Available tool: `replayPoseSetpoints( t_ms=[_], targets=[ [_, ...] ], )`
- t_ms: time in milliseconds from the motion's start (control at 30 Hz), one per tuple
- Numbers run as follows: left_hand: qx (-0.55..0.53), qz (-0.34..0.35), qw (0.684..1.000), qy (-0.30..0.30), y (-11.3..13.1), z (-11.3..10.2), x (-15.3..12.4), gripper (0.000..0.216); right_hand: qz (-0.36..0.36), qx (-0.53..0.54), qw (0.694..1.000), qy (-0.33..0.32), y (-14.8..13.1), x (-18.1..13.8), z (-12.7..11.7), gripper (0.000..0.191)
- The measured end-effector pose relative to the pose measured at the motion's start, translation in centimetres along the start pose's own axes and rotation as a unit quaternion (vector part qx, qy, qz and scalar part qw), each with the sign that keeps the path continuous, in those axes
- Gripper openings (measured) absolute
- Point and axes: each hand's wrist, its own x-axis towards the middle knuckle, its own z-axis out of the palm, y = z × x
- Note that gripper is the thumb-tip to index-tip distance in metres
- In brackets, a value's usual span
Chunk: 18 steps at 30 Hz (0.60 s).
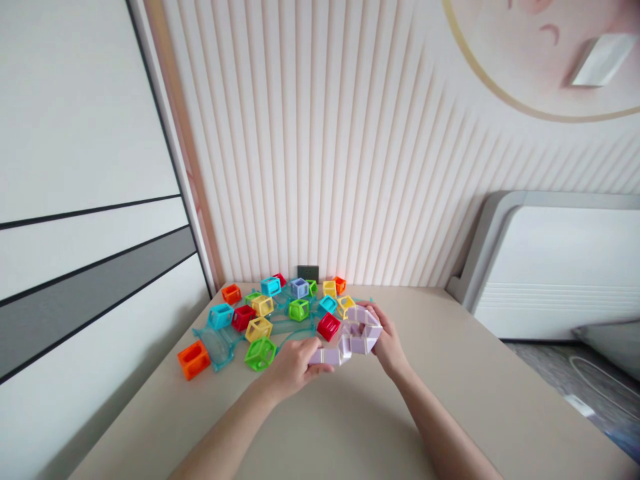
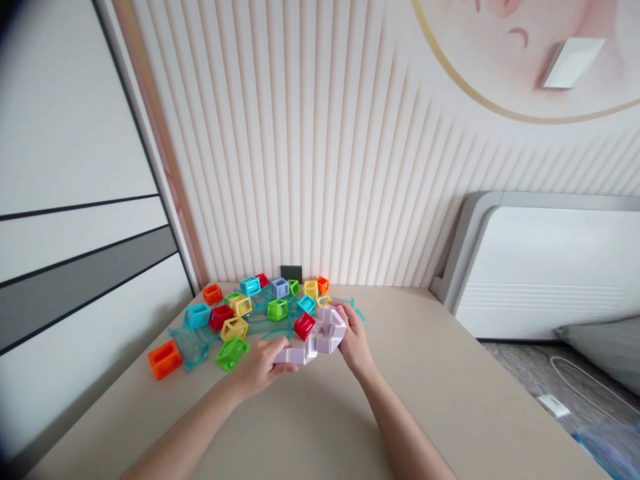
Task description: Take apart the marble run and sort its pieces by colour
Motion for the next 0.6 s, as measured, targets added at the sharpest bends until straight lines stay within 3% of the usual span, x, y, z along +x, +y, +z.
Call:
replayPoseSetpoints(
  t_ms=[167,267,467,600],
  targets=[
    [0.067,0.127,0.990,0.007,0.0,0.3,-0.1,0.052,-0.021,-0.116,0.989,-0.088,0.6,0.4,0.3,0.029],
    [0.091,0.150,0.984,0.025,0.3,0.3,0.0,0.055,-0.001,-0.174,0.979,-0.110,0.9,0.5,0.1,0.019],
    [0.087,0.121,0.985,0.087,0.5,0.4,0.1,0.041,0.068,-0.173,0.958,-0.221,1.7,-0.4,0.5,0.022],
    [0.121,0.009,0.985,0.121,-0.5,0.4,0.2,0.035,0.155,-0.119,0.933,-0.302,1.6,-1.7,1.7,0.020]
  ],
)
